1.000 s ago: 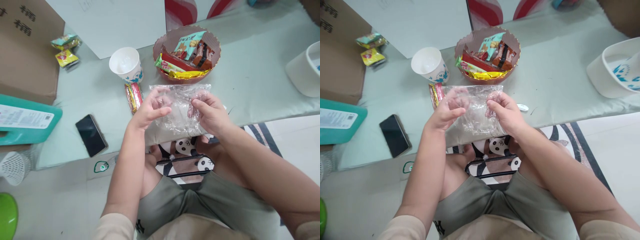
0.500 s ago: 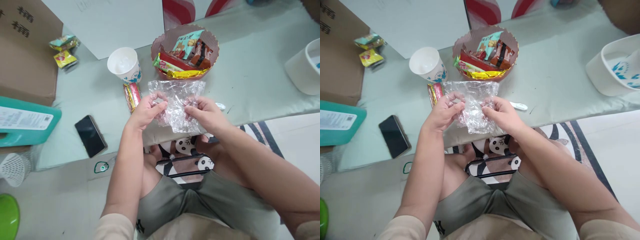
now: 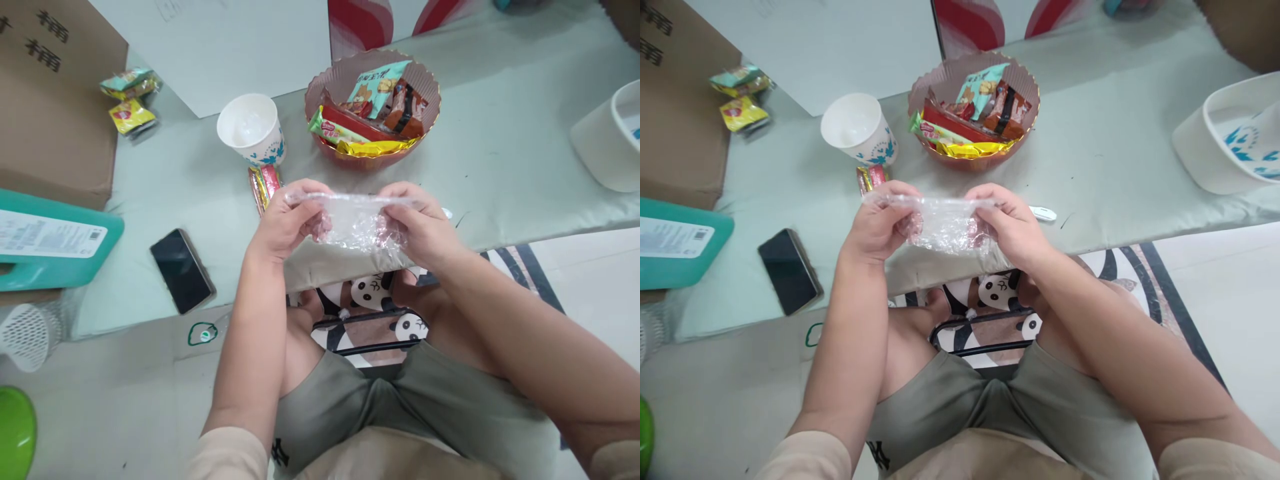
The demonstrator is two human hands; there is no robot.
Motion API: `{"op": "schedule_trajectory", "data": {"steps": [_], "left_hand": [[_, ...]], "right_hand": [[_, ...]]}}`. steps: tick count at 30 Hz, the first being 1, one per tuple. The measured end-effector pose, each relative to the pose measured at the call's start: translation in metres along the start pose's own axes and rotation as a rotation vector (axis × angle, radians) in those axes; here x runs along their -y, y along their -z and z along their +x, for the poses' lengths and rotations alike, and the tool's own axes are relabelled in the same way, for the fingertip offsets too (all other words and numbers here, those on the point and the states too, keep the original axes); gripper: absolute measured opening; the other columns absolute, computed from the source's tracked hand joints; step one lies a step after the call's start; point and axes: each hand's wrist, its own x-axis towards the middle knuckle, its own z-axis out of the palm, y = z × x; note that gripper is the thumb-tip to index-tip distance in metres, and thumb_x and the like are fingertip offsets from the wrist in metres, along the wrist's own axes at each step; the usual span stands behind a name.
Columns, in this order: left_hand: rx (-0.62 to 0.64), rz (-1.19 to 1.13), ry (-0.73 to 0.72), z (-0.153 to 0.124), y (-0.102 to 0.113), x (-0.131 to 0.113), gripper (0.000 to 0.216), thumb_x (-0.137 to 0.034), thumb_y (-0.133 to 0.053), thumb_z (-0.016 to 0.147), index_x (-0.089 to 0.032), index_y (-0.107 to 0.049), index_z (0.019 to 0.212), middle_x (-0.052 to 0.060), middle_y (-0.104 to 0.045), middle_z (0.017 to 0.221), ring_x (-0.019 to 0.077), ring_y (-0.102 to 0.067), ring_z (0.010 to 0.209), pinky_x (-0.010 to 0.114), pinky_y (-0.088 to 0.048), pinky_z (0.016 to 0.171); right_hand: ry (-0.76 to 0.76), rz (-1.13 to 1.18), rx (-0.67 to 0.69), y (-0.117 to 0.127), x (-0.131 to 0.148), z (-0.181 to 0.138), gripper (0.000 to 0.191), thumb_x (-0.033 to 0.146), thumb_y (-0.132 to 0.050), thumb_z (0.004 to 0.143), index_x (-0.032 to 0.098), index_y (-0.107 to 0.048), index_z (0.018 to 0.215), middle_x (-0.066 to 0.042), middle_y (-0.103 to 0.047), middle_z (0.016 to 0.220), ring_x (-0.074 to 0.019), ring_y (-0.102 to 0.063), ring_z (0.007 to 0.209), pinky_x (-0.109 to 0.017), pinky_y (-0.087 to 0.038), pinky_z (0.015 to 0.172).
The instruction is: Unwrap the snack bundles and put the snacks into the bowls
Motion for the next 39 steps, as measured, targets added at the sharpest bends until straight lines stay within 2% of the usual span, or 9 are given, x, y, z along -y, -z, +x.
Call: {"op": "schedule_trajectory", "data": {"steps": [6, 11, 15, 21, 25, 28, 33, 36, 39], "left_hand": [[-0.021, 0.058, 0.021, 0.004, 0.003, -0.002, 0.063, -0.076, -0.043, 0.089, -0.019, -0.067, 0.076, 0.004, -0.062, 0.066, 0.0132, -0.060, 0.055, 0.026, -0.050, 0.049], [-0.034, 0.153, -0.061, 0.006, 0.003, 0.006, 0.028, -0.038, -0.083, 0.069, -0.020, -0.068, 0.084, 0.001, -0.065, 0.087, 0.0090, -0.059, 0.067, 0.020, -0.051, 0.058], [-0.029, 0.137, -0.145, 0.008, 0.009, 0.013, 0.042, -0.034, -0.087, 0.067, -0.026, -0.066, 0.103, 0.000, -0.065, 0.102, 0.0089, -0.063, 0.072, 0.022, -0.056, 0.064], [-0.032, 0.350, -0.327, 0.019, 0.023, 0.033, 0.058, -0.052, -0.085, 0.076, -0.034, -0.057, 0.124, 0.003, -0.064, 0.115, 0.0162, -0.070, 0.093, 0.028, -0.060, 0.075], [-0.184, 0.554, -0.387, 0.017, 0.013, 0.030, 0.044, -0.041, -0.081, 0.081, -0.031, -0.063, 0.120, 0.006, -0.059, 0.132, 0.0214, -0.065, 0.118, 0.034, -0.059, 0.093], [-0.305, 0.636, -0.405, 0.006, -0.003, 0.010, 0.019, -0.032, -0.074, 0.087, -0.026, -0.069, 0.105, 0.006, -0.060, 0.136, 0.0245, -0.055, 0.135, 0.043, -0.046, 0.117], [-0.086, 0.695, -0.287, -0.008, -0.023, -0.011, 0.029, -0.039, -0.068, 0.090, -0.024, -0.071, 0.115, 0.006, -0.067, 0.140, 0.0263, -0.057, 0.136, 0.045, -0.041, 0.121], [0.075, 0.712, -0.137, -0.010, -0.028, -0.007, 0.049, -0.040, -0.072, 0.085, -0.024, -0.066, 0.131, 0.006, -0.070, 0.135, 0.0253, -0.066, 0.121, 0.039, -0.050, 0.108], [0.096, 0.692, -0.087, -0.007, -0.027, -0.002, 0.043, -0.028, -0.066, 0.085, -0.022, -0.069, 0.127, 0.003, -0.076, 0.115, 0.0194, -0.069, 0.098, 0.031, -0.053, 0.089]], "right_hand": [[0.018, -0.029, 0.010, 0.006, -0.002, 0.003, 0.043, 0.066, -0.050, 0.086, 0.024, -0.057, 0.079, -0.005, -0.056, 0.075, -0.0167, -0.054, 0.061, -0.034, -0.048, 0.056], [0.002, -0.151, -0.057, 0.006, -0.004, 0.001, 0.032, 0.047, -0.073, 0.079, 0.025, -0.055, 0.094, 0.001, -0.055, 0.076, -0.0129, -0.051, 0.061, -0.028, -0.043, 0.056], [-0.075, -0.054, 0.003, 0.003, 0.000, 0.000, 0.058, 0.033, -0.082, 0.067, 0.029, -0.049, 0.114, 0.003, -0.062, 0.084, -0.0156, -0.059, 0.068, -0.030, -0.048, 0.061], [-0.165, -0.204, 0.195, 0.003, 0.006, -0.003, 0.023, 0.033, -0.076, 0.070, 0.020, -0.059, 0.077, 0.000, -0.061, 0.077, -0.0138, -0.055, 0.069, -0.030, -0.046, 0.067], [-0.157, -0.231, 0.121, 0.000, 0.007, -0.005, 0.014, 0.028, -0.068, 0.075, 0.022, -0.057, 0.081, 0.002, -0.058, 0.072, -0.0138, -0.052, 0.067, -0.029, -0.044, 0.065], [-0.097, -0.247, 0.031, -0.003, 0.006, -0.005, 0.010, 0.023, -0.063, 0.078, 0.023, -0.062, 0.088, 0.002, -0.061, 0.076, -0.0151, -0.055, 0.069, -0.031, -0.048, 0.070], [-0.014, -0.262, 0.012, -0.006, 0.004, -0.003, 0.013, 0.026, -0.062, 0.083, 0.022, -0.070, 0.093, -0.001, -0.068, 0.084, -0.0183, -0.063, 0.080, -0.036, -0.053, 0.082], [0.059, -0.211, 0.075, -0.005, 0.001, -0.003, 0.015, 0.032, -0.066, 0.084, 0.022, -0.070, 0.094, -0.002, -0.072, 0.090, -0.0199, -0.066, 0.088, -0.038, -0.053, 0.089], [0.105, -0.190, 0.164, -0.003, -0.002, -0.003, 0.019, 0.039, -0.069, 0.085, 0.022, -0.069, 0.094, -0.003, -0.074, 0.097, -0.0213, -0.068, 0.097, -0.039, -0.053, 0.094]]}}
